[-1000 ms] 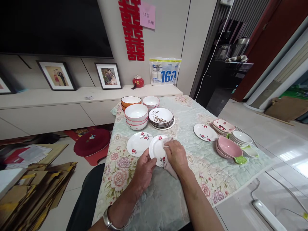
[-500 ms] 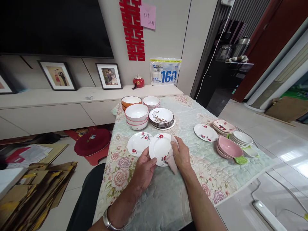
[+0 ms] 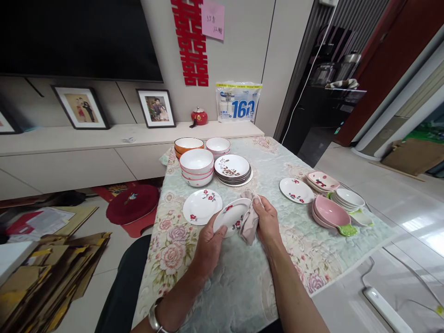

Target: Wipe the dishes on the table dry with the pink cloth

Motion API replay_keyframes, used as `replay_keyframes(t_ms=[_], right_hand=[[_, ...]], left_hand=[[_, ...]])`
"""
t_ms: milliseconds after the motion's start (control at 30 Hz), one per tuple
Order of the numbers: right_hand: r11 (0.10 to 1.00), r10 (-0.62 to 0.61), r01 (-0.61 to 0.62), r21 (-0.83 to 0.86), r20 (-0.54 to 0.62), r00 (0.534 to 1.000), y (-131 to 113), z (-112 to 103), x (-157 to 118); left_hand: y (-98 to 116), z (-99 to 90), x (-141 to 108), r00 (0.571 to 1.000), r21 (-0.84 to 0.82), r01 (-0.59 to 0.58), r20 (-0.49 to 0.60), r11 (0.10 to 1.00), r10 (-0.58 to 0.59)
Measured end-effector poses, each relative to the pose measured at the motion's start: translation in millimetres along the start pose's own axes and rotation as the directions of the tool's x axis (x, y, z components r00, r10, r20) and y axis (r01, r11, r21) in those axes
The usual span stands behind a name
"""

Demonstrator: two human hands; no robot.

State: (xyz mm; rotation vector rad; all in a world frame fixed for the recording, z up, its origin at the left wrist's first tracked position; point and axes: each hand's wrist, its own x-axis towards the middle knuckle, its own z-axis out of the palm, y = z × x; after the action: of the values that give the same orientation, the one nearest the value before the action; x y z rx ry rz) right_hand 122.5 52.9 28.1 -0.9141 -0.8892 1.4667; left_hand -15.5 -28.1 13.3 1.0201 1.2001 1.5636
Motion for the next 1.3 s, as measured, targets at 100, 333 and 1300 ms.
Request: replay_keyframes(t_ms=[100,333,1300], right_hand=[[0.995,0.063,-0.063,0.079,0.01,0.998,-3,2,-1],[0.971,0.167,-0.179,0.16,0.083,0.982,-10,1,-2],[0.995,0.065,-0.069,-0.068,-0.065,0.996,-9,-11,2]], left_hand=[[4,-2.4,0,0.982,0.142,-0.182,0.078,0.973,0.172],[-1,-6.8,2,0.871,0.211,-0.483,0.22,0.85,0.44],[19,7.2,-1,0.94,-0.623,0.339,0.189,0.705,-0.285]])
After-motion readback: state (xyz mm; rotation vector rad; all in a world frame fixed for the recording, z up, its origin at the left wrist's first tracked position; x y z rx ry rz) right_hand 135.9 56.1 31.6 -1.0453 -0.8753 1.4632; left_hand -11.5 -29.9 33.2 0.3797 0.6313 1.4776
